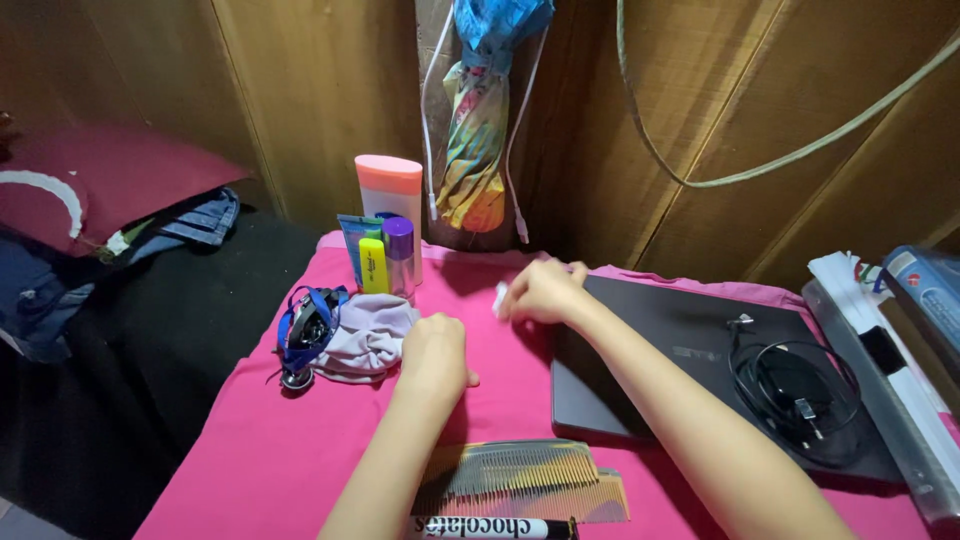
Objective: Organizing various items on a desk including a laptop, books, and toiletries.
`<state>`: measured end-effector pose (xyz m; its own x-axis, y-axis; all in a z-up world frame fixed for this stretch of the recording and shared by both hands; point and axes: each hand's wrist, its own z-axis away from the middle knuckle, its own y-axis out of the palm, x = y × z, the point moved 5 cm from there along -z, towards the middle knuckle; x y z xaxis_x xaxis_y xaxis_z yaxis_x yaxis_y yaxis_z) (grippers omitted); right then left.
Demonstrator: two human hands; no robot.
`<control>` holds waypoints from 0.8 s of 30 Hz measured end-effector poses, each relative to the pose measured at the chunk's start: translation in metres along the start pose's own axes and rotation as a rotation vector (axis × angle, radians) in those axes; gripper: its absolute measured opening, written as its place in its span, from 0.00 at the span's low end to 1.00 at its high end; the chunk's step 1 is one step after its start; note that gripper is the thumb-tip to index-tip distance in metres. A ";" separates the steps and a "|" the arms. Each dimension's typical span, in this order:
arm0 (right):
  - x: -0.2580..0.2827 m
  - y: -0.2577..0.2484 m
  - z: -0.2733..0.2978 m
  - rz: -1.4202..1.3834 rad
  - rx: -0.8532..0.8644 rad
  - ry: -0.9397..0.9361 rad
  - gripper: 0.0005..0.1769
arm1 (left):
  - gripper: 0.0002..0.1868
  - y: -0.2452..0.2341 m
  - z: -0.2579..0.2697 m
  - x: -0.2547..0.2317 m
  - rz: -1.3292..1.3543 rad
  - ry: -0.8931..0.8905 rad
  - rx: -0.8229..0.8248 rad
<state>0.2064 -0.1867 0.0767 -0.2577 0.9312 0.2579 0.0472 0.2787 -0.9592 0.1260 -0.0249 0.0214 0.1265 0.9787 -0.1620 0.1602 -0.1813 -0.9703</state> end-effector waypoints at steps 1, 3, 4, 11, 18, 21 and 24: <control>-0.004 0.002 0.002 0.005 0.002 -0.001 0.05 | 0.30 0.002 -0.001 -0.001 0.005 -0.001 -0.001; -0.006 0.005 0.008 0.132 -0.039 -0.137 0.04 | 0.27 0.007 -0.002 -0.002 -0.050 0.003 0.020; -0.002 0.006 0.014 0.132 -0.039 -0.135 0.04 | 0.27 0.007 -0.001 -0.001 -0.050 0.004 0.021; 0.008 -0.038 0.057 -0.068 0.058 -0.306 0.07 | 0.29 -0.006 0.004 -0.004 -0.048 -0.002 0.023; 0.007 -0.079 0.147 0.097 0.990 -0.165 0.21 | 0.23 -0.034 0.000 0.017 0.238 0.007 0.014; 0.024 -0.074 0.110 0.364 0.706 -0.266 0.22 | 0.23 -0.052 -0.003 0.026 0.404 0.061 -0.192; 0.074 -0.091 0.049 -0.030 0.140 -0.547 0.12 | 0.17 -0.076 0.004 0.039 0.430 -0.054 -0.304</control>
<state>0.1356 -0.1547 0.1776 -0.7215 0.6555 0.2232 -0.0865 0.2344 -0.9683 0.1151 0.0273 0.0881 0.1940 0.8120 -0.5505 0.3822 -0.5793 -0.7199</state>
